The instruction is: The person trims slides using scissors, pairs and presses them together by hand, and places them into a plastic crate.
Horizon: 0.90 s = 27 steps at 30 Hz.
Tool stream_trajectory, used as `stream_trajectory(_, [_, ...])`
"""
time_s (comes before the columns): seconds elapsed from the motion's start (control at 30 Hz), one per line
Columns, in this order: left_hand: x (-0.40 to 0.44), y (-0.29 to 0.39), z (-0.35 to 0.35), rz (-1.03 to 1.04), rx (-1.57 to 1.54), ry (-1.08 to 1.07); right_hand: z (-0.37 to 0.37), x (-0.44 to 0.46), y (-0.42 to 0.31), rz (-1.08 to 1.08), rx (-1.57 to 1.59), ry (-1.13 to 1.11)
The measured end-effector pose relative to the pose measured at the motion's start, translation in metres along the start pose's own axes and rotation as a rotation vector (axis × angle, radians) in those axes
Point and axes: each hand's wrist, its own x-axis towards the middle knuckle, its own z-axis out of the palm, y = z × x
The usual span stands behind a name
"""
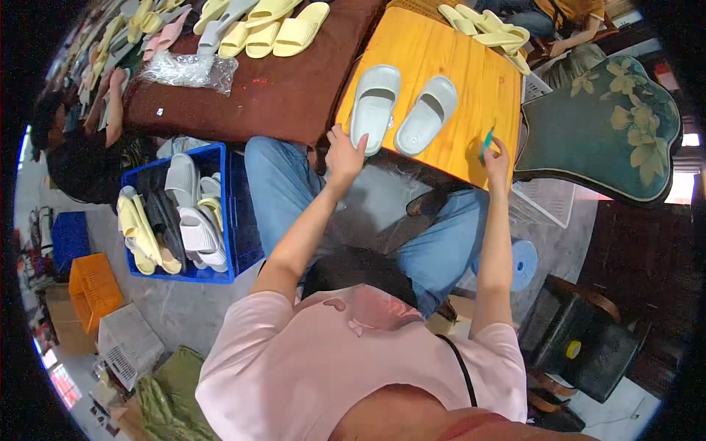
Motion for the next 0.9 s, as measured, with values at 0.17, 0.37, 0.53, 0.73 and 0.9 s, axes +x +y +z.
stream_trajectory(0.17, [-0.017,0.020,-0.002,0.517,0.085,0.023,0.070,-0.073,-0.101,0.178,0.351,-0.371])
stream_trajectory(0.37, [0.005,0.033,0.021,0.585,0.025,0.122,0.131,-0.080,-0.121,0.424,0.457,-0.658])
stream_trajectory(0.53, [0.091,0.062,0.012,0.568,0.033,0.228,0.149,-0.069,-0.122,0.524,0.440,-0.639])
stream_trajectory(0.73, [0.179,0.100,0.076,0.611,0.148,-0.088,0.162,-0.062,-0.122,0.443,0.513,-0.559])
stream_trajectory(0.9, [0.207,0.126,0.125,0.623,0.454,-0.366,0.161,-0.070,-0.112,0.418,0.516,-0.496])
